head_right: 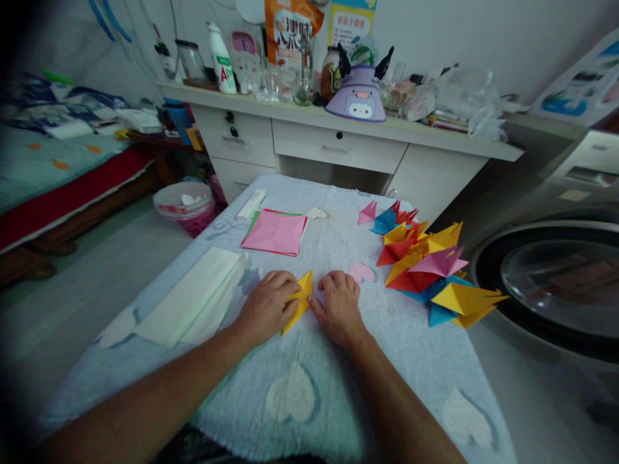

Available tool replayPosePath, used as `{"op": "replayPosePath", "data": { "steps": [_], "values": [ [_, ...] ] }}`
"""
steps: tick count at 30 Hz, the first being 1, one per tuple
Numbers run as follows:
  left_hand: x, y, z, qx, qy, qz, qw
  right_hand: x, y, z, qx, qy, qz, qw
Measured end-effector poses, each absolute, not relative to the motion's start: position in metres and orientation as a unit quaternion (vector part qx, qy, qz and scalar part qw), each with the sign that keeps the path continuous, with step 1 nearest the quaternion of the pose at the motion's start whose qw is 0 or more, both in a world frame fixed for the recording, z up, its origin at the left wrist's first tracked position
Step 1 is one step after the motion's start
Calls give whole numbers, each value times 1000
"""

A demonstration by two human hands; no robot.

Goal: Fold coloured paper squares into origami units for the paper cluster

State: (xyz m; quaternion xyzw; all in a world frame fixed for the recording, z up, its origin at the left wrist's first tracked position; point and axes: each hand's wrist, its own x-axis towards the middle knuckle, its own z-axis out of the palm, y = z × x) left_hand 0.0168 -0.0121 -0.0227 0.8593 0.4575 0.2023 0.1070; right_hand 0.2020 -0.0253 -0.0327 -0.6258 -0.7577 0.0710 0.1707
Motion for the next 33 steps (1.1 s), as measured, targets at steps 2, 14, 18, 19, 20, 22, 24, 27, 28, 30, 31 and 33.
{"op": "replayPosePath", "data": {
  "steps": [2, 14, 18, 19, 20, 22, 24, 27, 28, 30, 31, 33],
  "values": [
    [17, -12, -23, 844, 490, 200, 87, 202, -27, -32, -622, -758, 84, 178],
    [10, -2, -27, 807, 544, 208, 101, 191, -29, -29, -620, -748, 127, 199],
    [10, -2, -27, 805, 550, 202, 91, 193, -30, -27, -604, -756, 137, 210],
    [11, -3, -27, 806, 552, 198, 87, 193, -31, -25, -591, -765, 142, 215],
    [11, -3, -27, 806, 553, 194, 84, 194, -31, -24, -574, -776, 148, 217],
    [11, -3, -27, 806, 553, 197, 82, 196, -33, -22, -539, -798, 162, 216],
    [10, -2, -27, 807, 542, 214, 93, 198, -34, -20, -517, -813, 171, 207],
    [7, 2, -27, 825, 492, 239, 138, 199, -34, -21, -513, -820, 170, 189],
    [6, 4, -28, 834, 470, 239, 160, 199, -33, -21, -514, -821, 169, 183],
    [3, 8, -29, 848, 432, 231, 202, 200, -33, -22, -516, -820, 167, 181],
    [2, 9, -29, 852, 420, 226, 217, 200, -32, -22, -516, -819, 169, 183],
    [0, 12, -29, 855, 411, 219, 231, 200, -32, -22, -518, -815, 174, 192]
  ]
}}
